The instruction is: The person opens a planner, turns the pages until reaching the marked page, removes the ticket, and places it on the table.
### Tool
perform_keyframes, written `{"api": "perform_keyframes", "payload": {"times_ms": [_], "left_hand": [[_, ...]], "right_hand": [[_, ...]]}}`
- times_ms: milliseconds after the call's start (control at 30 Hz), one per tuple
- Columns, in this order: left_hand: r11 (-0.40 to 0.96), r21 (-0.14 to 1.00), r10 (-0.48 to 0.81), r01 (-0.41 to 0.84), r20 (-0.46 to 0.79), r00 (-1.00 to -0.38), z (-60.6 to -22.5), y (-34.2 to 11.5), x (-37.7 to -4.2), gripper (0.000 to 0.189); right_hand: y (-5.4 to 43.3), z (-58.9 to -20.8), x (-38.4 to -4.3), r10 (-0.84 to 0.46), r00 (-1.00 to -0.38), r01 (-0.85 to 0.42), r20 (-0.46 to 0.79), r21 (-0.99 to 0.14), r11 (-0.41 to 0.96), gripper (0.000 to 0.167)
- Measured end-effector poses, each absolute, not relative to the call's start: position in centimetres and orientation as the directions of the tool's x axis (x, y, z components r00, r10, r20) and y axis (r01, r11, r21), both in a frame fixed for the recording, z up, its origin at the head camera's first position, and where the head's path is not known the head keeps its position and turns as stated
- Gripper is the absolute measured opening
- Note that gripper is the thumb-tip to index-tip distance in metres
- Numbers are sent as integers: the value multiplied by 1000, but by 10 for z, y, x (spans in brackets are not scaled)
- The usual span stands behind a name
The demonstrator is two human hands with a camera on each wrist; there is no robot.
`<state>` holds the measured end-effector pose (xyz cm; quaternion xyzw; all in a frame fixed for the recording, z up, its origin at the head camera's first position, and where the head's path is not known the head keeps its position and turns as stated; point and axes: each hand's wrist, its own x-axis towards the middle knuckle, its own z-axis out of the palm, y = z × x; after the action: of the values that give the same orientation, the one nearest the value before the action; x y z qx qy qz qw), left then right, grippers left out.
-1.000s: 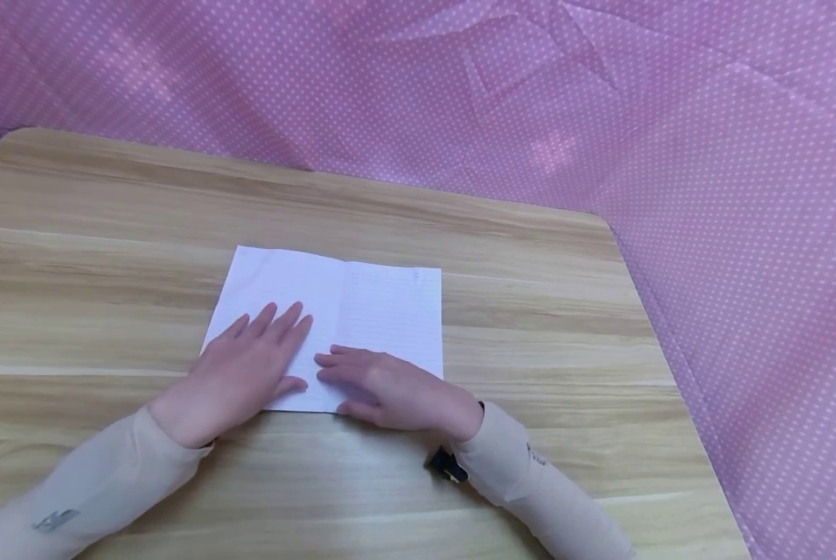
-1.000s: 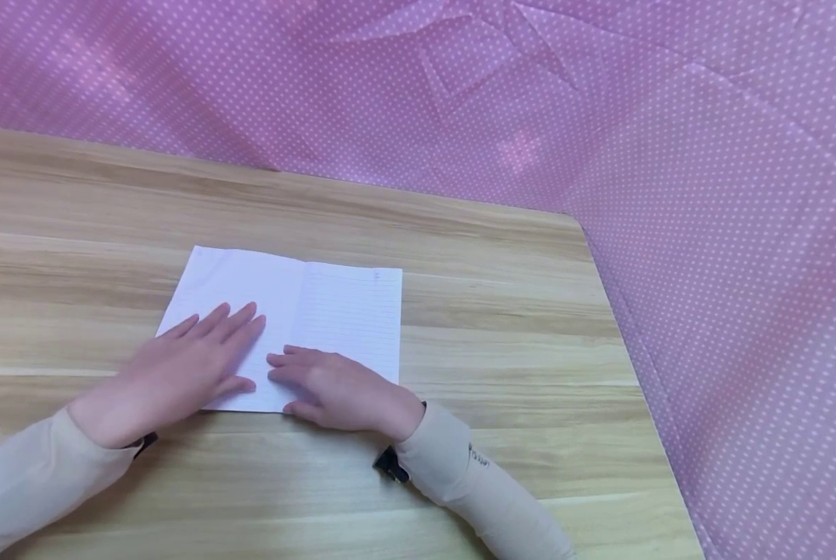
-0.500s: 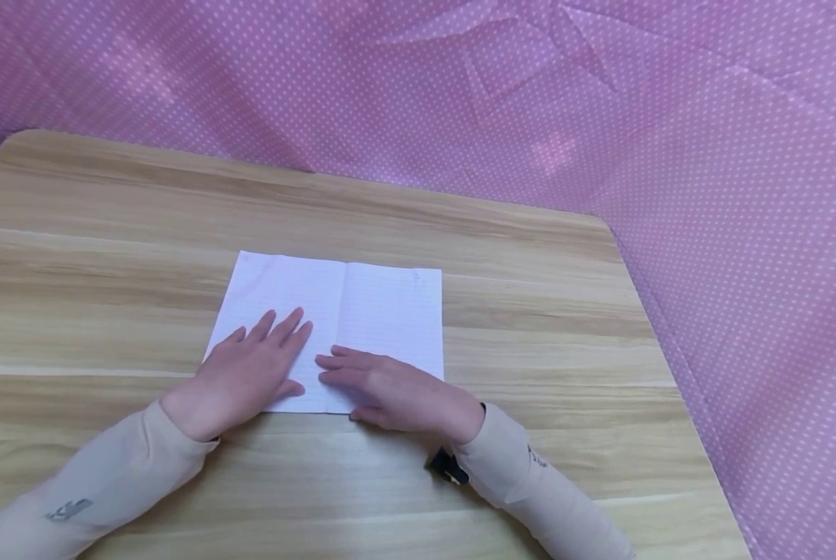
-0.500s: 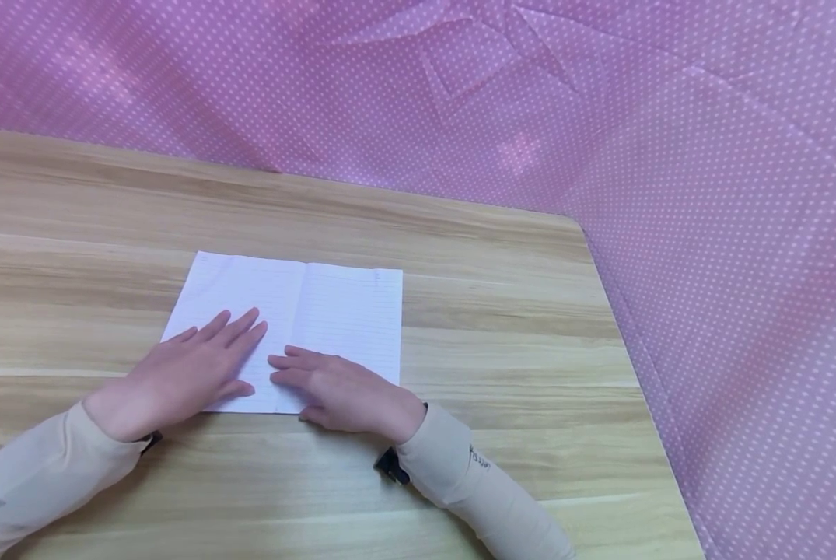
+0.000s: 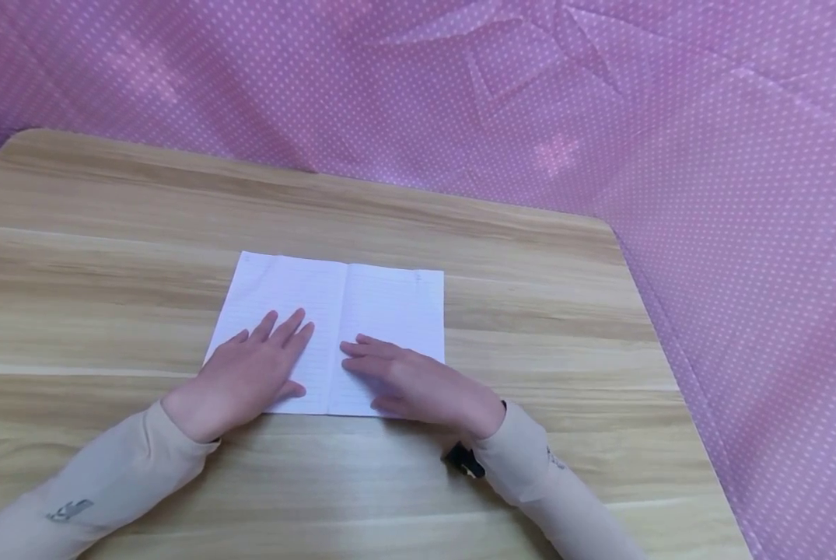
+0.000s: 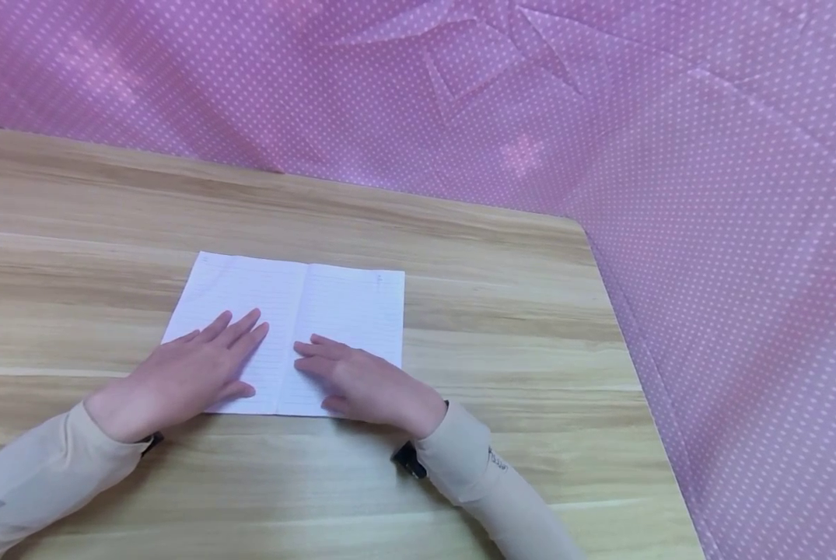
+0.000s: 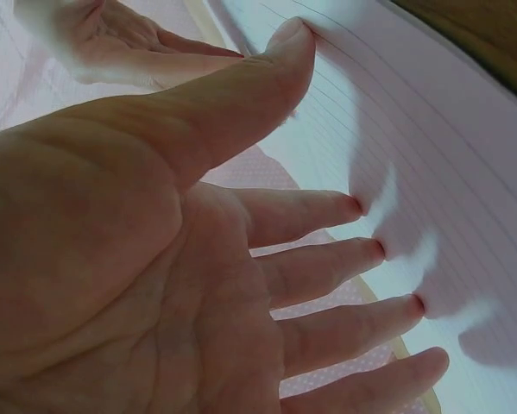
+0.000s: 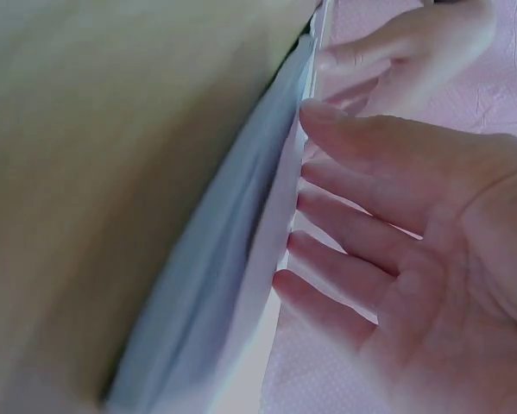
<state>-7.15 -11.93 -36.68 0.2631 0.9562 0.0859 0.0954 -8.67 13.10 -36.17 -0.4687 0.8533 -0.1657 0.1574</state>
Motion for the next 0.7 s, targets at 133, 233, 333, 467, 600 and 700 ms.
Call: {"api": "perform_keyframes", "payload": {"times_ms": [133,233,333,467,600,700], "left_hand": [[844,208,526,495,-135,-840,-367,-120,-71,76],[843,207,529,497,-143,-837,-366,-120,-72,76],[843,206,529,497,-146,-836,-366,-120,-72,76],[840,201,534,504,-137,-835,-366,-120,-71,75],[836,200,539,510,-131,-832,-366,-121,-71,75],[836,202,540,511,-127,-832,-367,-122,-70,75]], "right_hand": [[142,-359,-87,-821,-555,-711,-133,-437,551,57],[151,-356,-86,-781,-599,-660,-175,-444,606,58],[159,-355,-86,-745,-637,-617,-197,-450,646,60],[170,-357,-88,-724,-665,-602,-183,-443,664,63],[181,-360,-90,-712,-684,-600,-159,-433,673,65],[188,-359,-90,-693,-705,-579,-150,-441,685,66]]}}
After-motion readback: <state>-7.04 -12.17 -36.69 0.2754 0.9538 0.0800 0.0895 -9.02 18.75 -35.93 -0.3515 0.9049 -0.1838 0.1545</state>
